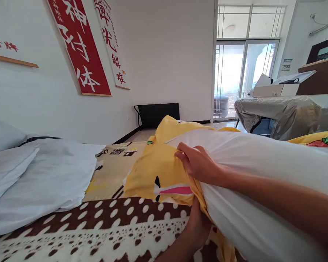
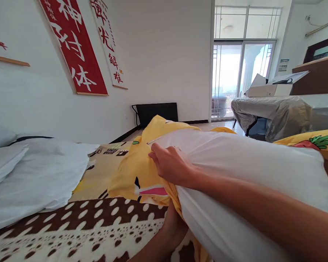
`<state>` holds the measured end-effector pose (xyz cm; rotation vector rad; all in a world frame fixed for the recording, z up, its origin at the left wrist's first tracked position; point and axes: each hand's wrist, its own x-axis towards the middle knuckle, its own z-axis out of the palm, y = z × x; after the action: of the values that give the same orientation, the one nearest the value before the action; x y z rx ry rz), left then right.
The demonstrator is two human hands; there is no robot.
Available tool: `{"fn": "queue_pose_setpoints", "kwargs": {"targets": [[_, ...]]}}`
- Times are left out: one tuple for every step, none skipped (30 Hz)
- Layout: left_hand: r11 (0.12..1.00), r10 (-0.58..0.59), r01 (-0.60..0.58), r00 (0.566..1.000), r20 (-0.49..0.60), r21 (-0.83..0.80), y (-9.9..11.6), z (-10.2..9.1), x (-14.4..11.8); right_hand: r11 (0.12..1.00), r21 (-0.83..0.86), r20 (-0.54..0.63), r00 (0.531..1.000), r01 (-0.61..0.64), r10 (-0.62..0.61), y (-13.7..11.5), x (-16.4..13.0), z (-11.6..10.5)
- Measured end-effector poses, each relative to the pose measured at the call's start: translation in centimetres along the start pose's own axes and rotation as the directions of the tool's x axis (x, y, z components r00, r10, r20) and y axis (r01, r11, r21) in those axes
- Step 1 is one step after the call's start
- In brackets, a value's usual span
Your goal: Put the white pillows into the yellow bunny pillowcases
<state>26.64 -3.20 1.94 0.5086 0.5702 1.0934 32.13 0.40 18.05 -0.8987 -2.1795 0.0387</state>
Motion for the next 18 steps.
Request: {"fn": "queue_pose_setpoints", "kwargs": {"targets": [[1.000,0.026,-0.026,0.999,0.045,-0.010,-0.6,0.6,1.0,0.998,-0.031,0.018,0.998,0.059,-0.058,-0.4,-0.1,-0.3],[0.999,0.044,-0.043,0.994,0.103,-0.017,-1.2,1.3,2.0,0.991,-0.063,0.039,0.992,0.121,-0.119,-0.5,-0.3,-0.6],[0.998,0.062,-0.060,0.984,0.165,-0.016,-1.7,2.1,3.1,0.978,-0.093,0.073,0.981,0.187,-0.180,-0.4,-0.4,-0.7],[0.997,0.072,-0.078,0.973,0.219,0.019,-2.2,2.8,4.2,0.960,-0.115,0.118,0.963,0.255,-0.241,-0.1,-0.5,-0.8],[0.992,0.068,-0.092,0.965,0.255,0.085,-2.8,3.5,5.2,0.939,-0.128,0.172,0.940,0.318,-0.295,0.5,-0.7,-0.9],[0.981,0.050,-0.100,0.960,0.276,0.169,-3.3,4.0,6.1,0.917,-0.133,0.232,0.911,0.376,-0.341,1.2,-0.9,-0.8],[0.961,0.023,-0.099,0.959,0.283,0.257,-3.7,4.4,6.9,0.893,-0.132,0.291,0.878,0.431,-0.381,2.2,-1.3,-0.7],[0.938,-0.013,-0.085,0.960,0.281,0.336,-4.2,4.6,7.6,0.867,-0.132,0.343,0.843,0.480,-0.414,3.4,-1.9,-0.5],[0.914,-0.061,-0.057,0.960,0.274,0.403,-4.6,4.5,8.0,0.841,-0.142,0.388,0.811,0.522,-0.438,4.8,-2.7,-0.2],[0.890,-0.114,-0.020,0.957,0.265,0.455,-4.9,4.2,8.2,0.814,-0.164,0.426,0.784,0.558,-0.451,6.3,-3.8,0.2],[0.865,-0.160,0.012,0.954,0.253,0.502,-4.9,3.7,8.2,0.786,-0.199,0.457,0.765,0.586,-0.454,7.9,-5.1,0.6],[0.827,-0.193,0.030,0.953,0.233,0.561,-4.8,3.1,7.9,0.759,-0.246,0.479,0.757,0.602,-0.445,9.5,-6.5,1.1],[0.781,-0.208,0.031,0.954,0.214,0.623,-4.3,2.3,7.3,0.737,-0.300,0.484,0.762,0.606,-0.429,11.2,-8.1,1.5],[0.732,-0.200,0.012,0.959,0.198,0.681,-3.5,1.5,6.6,0.721,-0.354,0.473,0.779,0.595,-0.411,12.7,-9.6,1.9],[0.686,-0.170,-0.023,0.967,0.191,0.727,-2.3,0.6,5.6,0.714,-0.396,0.450,0.800,0.578,-0.397,14.0,-11.1,2.1],[0.645,-0.129,-0.063,0.973,0.190,0.761,-0.7,-0.2,4.7,0.717,-0.423,0.419,0.821,0.554,-0.387,15.1,-12.4,2.2],[0.606,-0.063,-0.108,0.981,0.182,0.789,1.2,-1.1,3.7,0.736,-0.437,0.379,0.848,0.517,-0.371,15.9,-13.4,2.2],[0.575,0.010,-0.141,0.986,0.165,0.806,3.4,-1.9,2.9,0.767,-0.436,0.335,0.876,0.471,-0.348,16.5,-14.1,2.0]]}}
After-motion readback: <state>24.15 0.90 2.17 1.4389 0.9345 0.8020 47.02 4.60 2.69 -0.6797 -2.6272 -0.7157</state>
